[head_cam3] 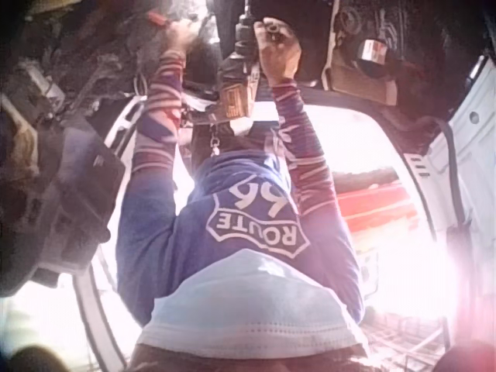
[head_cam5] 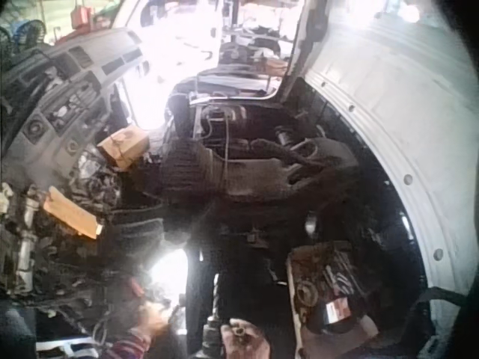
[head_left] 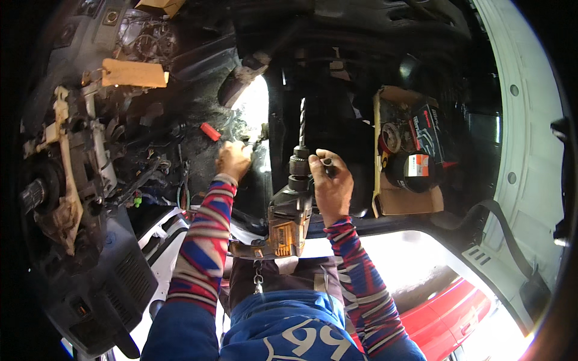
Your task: The person walks through a cluttered auto repair shop and enters a white van with its interior partially disassembled. They use a cordless drill to remove screws from the dashboard area, then switch to a screwdriver to adjust components under the dashboard. The person handles small parts and tools while working on the vehicle's interior.
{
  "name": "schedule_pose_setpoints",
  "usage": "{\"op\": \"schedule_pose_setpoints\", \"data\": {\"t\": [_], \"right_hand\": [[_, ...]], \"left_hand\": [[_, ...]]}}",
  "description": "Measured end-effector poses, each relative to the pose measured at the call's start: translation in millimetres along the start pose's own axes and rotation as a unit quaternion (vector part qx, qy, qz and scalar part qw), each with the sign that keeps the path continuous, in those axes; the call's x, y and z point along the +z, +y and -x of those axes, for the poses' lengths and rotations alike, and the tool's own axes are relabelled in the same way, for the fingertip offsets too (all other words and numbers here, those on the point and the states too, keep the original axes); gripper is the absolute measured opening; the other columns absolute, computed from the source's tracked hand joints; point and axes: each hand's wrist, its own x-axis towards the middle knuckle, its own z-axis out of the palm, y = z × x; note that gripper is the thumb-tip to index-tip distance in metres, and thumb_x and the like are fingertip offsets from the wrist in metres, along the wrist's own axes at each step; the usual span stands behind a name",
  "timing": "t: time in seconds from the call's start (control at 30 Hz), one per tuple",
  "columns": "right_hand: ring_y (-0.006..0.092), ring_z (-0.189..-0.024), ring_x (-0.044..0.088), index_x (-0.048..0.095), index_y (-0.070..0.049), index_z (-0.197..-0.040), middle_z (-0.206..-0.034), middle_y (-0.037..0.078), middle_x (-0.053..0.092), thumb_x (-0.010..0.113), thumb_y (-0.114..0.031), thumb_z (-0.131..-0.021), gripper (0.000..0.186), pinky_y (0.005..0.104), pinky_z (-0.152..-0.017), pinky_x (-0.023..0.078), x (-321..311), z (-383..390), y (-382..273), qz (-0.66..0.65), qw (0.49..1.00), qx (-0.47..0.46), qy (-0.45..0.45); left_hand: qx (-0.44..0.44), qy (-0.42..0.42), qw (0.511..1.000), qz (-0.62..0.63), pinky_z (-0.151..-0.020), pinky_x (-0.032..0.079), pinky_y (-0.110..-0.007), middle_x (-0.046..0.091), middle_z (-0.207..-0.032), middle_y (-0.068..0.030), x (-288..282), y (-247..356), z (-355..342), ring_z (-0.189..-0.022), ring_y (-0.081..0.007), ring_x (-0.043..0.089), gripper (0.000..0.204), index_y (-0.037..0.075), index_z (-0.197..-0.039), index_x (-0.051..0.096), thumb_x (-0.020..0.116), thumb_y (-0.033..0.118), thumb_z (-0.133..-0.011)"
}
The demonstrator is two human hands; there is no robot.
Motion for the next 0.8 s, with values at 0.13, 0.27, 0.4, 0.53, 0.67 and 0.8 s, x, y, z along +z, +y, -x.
{"op": "schedule_pose_setpoints", "data": {"t": [0.13, 0.27, 0.4, 0.53, 0.67, 0.8], "right_hand": [[0.0233, -0.092, 0.072, 0.071, 0.0, -0.12, -0.102, 0.015, 0.075, 0.081, -0.038, -0.087, 0.051, 0.0332, -0.083, 0.055, 5, -5, -2, 0.032, 0.999, -0.001, -0.042], [0.021, -0.087, 0.075, 0.074, -0.003, -0.117, -0.094, 0.012, 0.077, 0.082, -0.035, -0.083, 0.047, 0.0347, -0.079, 0.056, 7, -9, 0, 0.063, 0.988, 0.037, -0.133], [0.0149, -0.08, 0.068, 0.072, 0.001, -0.111, -0.088, 0.008, 0.075, 0.078, -0.025, -0.086, 0.036, 0.0315, -0.074, 0.053, 4, -10, 4, 0.024, 0.988, 0.028, -0.147], [0.0102, -0.077, 0.059, 0.069, 0.002, -0.112, -0.087, 0.002, 0.069, 0.071, -0.02, -0.094, 0.029, 0.0284, -0.073, 0.049, -4, -12, 5, 0.019, 0.982, -0.021, -0.188], [0.0162, -0.092, 0.065, 0.066, 0.003, -0.122, -0.104, 0.012, 0.07, 0.07, -0.023, -0.093, 0.039, 0.0318, -0.083, 0.052, -13, -5, 3, 0.013, 0.989, -0.021, -0.144], [0.0179, -0.093, 0.063, 0.062, 0.001, -0.124, -0.105, 0.009, 0.066, 0.056, -0.017, -0.101, 0.03, 0.034, -0.086, 0.052, -25, 11, 6, -0.01, 0.994, -0.048, -0.097]], "left_hand": [[-0.007, 0.086, 0.959, 0.27, -0.08, 0.054, -0.047, 0.07, -0.091, -0.0207, -62, 91, 12, -0.093, -0.0399, 0.069, 0.032, 0.002, -0.094, 0.071, 0.056, 0.03, -0.099], [-0.025, 0.052, 0.982, 0.18, -0.077, 0.055, -0.049, 0.072, -0.087, -0.0202, -83, 177, 0, -0.086, -0.0406, 0.071, 0.03, 0.003, -0.09, 0.074, 0.063, 0.03, -0.095], [-0.064, 0.002, 0.966, 0.25, -0.08, 0.053, -0.052, 0.072, -0.09, -0.0204, -83, 195, -12, -0.091, -0.0442, 0.068, 0.023, 0.003, -0.094, 0.071, 0.062, 0.025, -0.094], [0.063, 0.102, 0.926, 0.357, -0.075, 0.054, -0.038, 0.067, -0.086, -0.0154, -85, 191, -18, -0.081, -0.0295, 0.067, 0.017, 0.001, -0.107, 0.066, 0.059, 0.016, -0.1], [0.052, 0.036, 0.805, 0.589, -0.061, 0.048, -0.033, 0.063, -0.081, -0.0079, -86, 147, 22, -0.07, -0.0149, 0.062, 0.017, -0.001, -0.107, 0.065, 0.06, 0.015, -0.102], [-0.186, 0.028, 0.867, 0.462, -0.064, 0.048, -0.024, 0.063, -0.08, 0.0028, -56, 59, 44, -0.071, -0.0052, 0.057, 0.021, -0.001, -0.102, 0.07, 0.058, 0.017, -0.103]]}}
